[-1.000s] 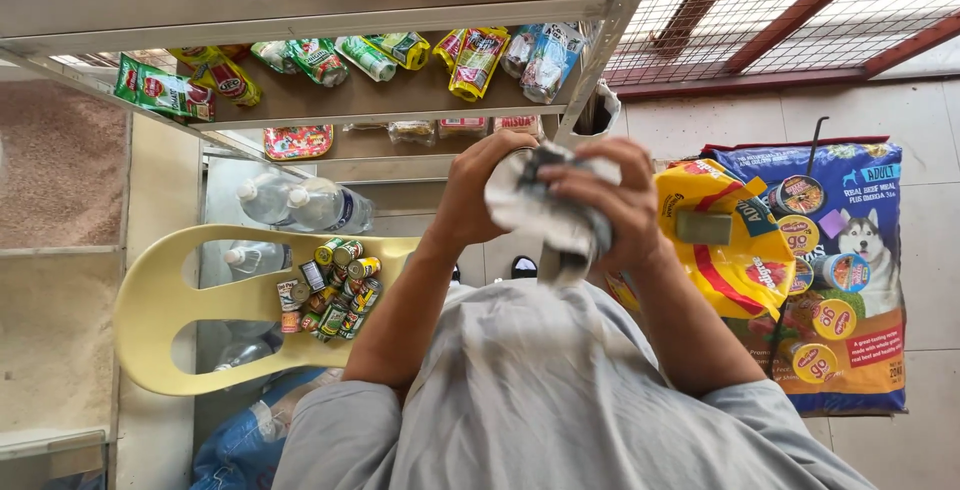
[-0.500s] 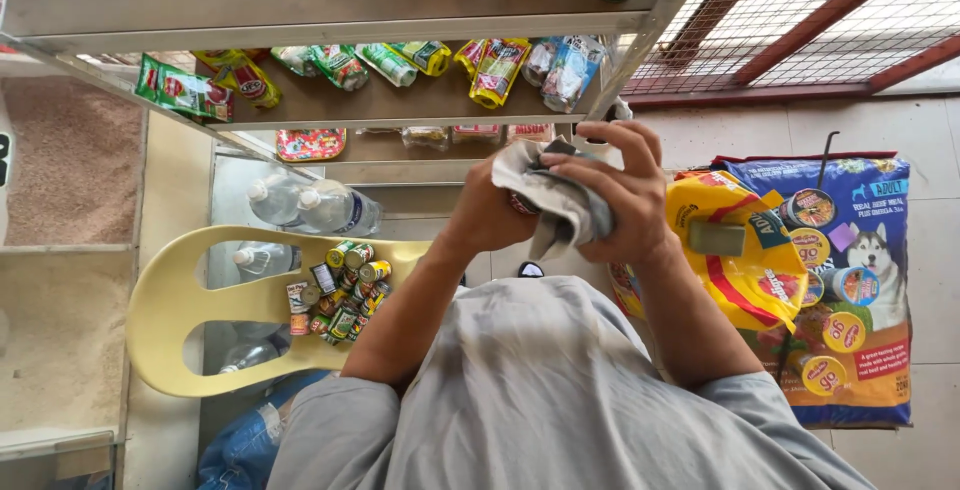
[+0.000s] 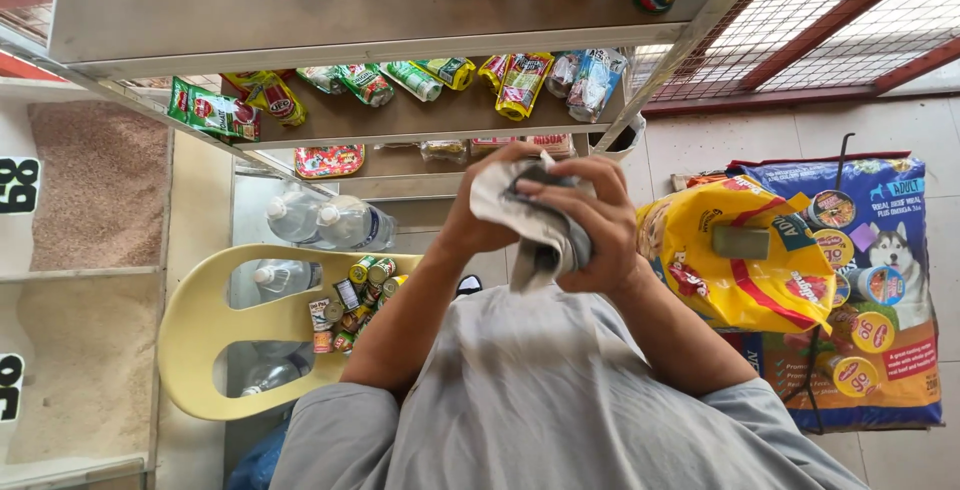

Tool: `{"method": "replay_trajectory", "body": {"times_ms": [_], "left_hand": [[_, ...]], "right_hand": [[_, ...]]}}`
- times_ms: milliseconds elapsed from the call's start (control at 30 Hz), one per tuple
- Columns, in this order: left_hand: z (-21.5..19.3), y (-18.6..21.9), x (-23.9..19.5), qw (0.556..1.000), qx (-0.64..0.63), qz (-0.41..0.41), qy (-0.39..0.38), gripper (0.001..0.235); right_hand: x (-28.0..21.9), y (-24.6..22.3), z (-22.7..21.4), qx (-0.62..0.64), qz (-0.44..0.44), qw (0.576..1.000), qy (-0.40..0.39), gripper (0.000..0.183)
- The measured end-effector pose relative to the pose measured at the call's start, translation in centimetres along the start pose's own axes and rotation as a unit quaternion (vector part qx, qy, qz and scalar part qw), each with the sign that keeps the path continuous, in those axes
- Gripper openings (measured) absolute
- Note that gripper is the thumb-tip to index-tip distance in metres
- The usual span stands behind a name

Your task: Wiping canned food with a cloth and arranging them on a retail shelf.

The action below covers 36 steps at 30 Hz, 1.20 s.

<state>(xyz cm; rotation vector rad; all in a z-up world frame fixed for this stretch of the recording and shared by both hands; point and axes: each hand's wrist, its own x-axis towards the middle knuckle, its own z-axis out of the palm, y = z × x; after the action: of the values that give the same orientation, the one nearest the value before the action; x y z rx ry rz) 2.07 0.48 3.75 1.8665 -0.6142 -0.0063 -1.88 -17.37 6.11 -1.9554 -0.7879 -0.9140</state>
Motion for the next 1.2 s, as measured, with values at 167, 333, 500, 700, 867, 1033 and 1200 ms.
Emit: {"method": "replay_trajectory", "body": {"times_ms": [167,333,500,700,867,1033,1200], "left_hand": [[-1.6,-1.1,-0.6,0.999,0.005,0.031,0.034,0.063],[-3.8,0.9,-1.2,0.992,-0.120,0.026,-0.034,0.050],[-5.9,-2.5,-2.4,0.998,-0.059,0.027,0.019,0.056],[-6.7,-1.7,-4.0,0.979,-0.194,0.006,-0.054,0.034],[-6.5,-4.0,-4.5,0.994,-0.098,0.041,-0.024,0.060],[-3.4,-3.7,-3.7,0.948,-0.318,-0.006,-0.008,0.052],[-1.9,-2.6,-0.5,0.717,-0.636,-0.282,0.030,0.041]], "right_hand": [[-1.8,3.2,0.3,0.010,-0.007,0.999,-0.038,0.040],[0.3,-1.3,3.6,0.003,-0.006,1.000,-0.008,0.036],[-0.3,-1.5,4.7,0.024,-0.013,0.999,-0.026,0.037],[-0.2,-3.2,7.4,-0.015,-0.023,1.000,-0.005,0.034],[-1.9,-3.8,6.8,-0.004,-0.016,0.999,0.028,0.033],[-3.5,-2.9,4.6,-0.024,0.074,0.987,0.139,0.036],[-13.2,-2.5,6.2,-0.033,0.237,0.927,0.288,0.022]]}}
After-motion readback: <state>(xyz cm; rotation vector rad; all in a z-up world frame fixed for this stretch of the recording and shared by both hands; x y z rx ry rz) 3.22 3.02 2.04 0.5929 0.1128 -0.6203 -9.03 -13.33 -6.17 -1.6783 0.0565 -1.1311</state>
